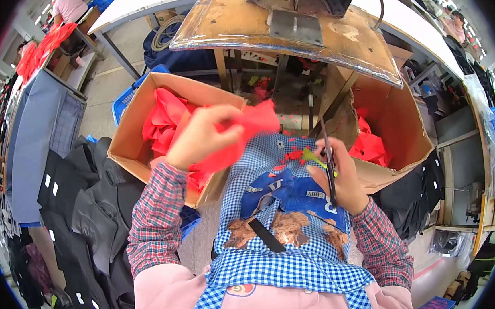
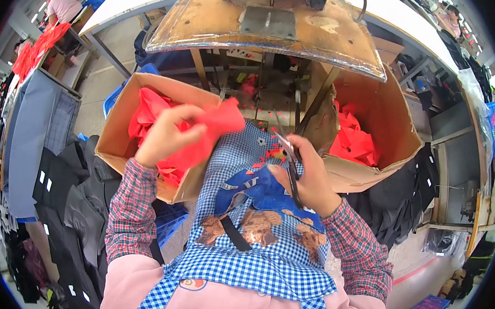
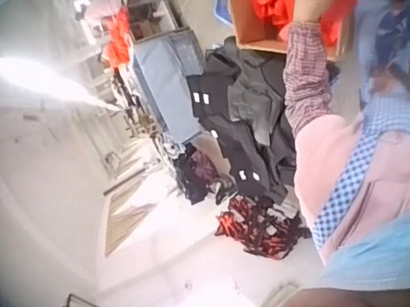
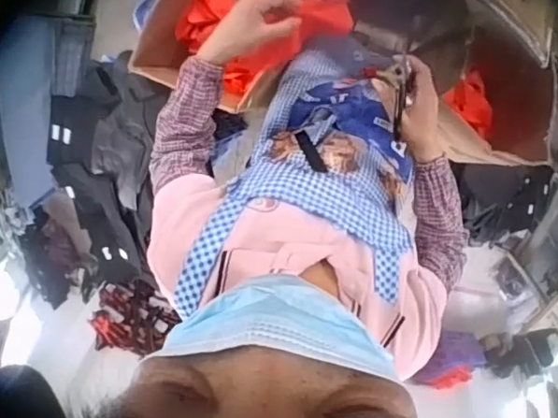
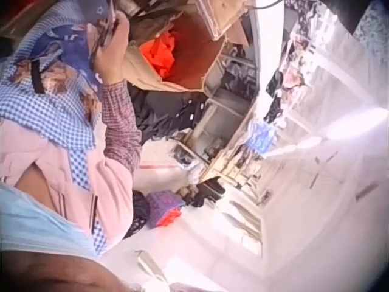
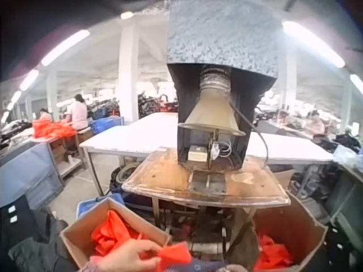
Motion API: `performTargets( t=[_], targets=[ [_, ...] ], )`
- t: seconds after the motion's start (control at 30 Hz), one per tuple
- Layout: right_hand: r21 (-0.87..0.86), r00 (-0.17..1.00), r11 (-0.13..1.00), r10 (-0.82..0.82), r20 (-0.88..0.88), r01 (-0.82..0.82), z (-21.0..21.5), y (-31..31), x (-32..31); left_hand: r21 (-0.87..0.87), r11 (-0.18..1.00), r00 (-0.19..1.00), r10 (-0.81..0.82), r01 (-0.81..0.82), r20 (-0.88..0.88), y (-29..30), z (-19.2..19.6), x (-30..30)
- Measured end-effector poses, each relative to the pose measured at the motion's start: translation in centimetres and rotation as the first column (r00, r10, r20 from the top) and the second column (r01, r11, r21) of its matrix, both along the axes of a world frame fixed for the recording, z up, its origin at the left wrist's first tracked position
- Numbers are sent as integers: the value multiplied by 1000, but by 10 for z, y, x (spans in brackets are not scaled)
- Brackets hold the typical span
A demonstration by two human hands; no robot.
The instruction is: Cutting small pieces of red fabric using scissors at a workbench in a factory.
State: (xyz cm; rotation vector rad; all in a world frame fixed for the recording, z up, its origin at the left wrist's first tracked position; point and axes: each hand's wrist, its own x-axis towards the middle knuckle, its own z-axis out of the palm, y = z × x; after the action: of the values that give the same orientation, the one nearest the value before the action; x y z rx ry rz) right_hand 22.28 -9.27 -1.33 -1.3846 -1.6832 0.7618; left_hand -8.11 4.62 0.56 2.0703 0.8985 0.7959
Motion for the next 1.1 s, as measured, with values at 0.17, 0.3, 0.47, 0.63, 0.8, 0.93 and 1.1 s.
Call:
performTargets(
  t=[0.17, 0.3, 0.47, 0.63, 0.8, 0.93, 1.1],
  targets=[
    [159, 991, 978, 137, -6, -134, 35, 19, -5, -203, 894, 917, -396, 399, 58, -47, 12, 57],
    [-248, 977, 946, 189, -103, -209, 35, 8, 1, -361, 846, 920, -365, 392, 143, -51, -4, 70],
    [-230, 984, 957, 178, -21, -178, 29, 5, 8, -622, 713, 904, -427, 325, -17, -54, -20, 69],
    [-192, 955, 962, 230, 187, -193, 16, 0, 47, -662, 721, 973, -225, 204, 54, -54, -24, 58],
    [-179, 822, 944, 330, 464, -278, 31, -4, 73, -608, 763, 965, -261, 218, 18, -52, -20, 60],
    [-206, 731, 926, 376, 570, -316, 37, 1, 75, -627, 745, 961, -277, 227, 19, -53, -20, 63],
    [-194, 732, 902, 427, 531, -385, 35, 5, 73, -661, 711, 956, -292, 240, 33, -55, -23, 66]
  ],
)
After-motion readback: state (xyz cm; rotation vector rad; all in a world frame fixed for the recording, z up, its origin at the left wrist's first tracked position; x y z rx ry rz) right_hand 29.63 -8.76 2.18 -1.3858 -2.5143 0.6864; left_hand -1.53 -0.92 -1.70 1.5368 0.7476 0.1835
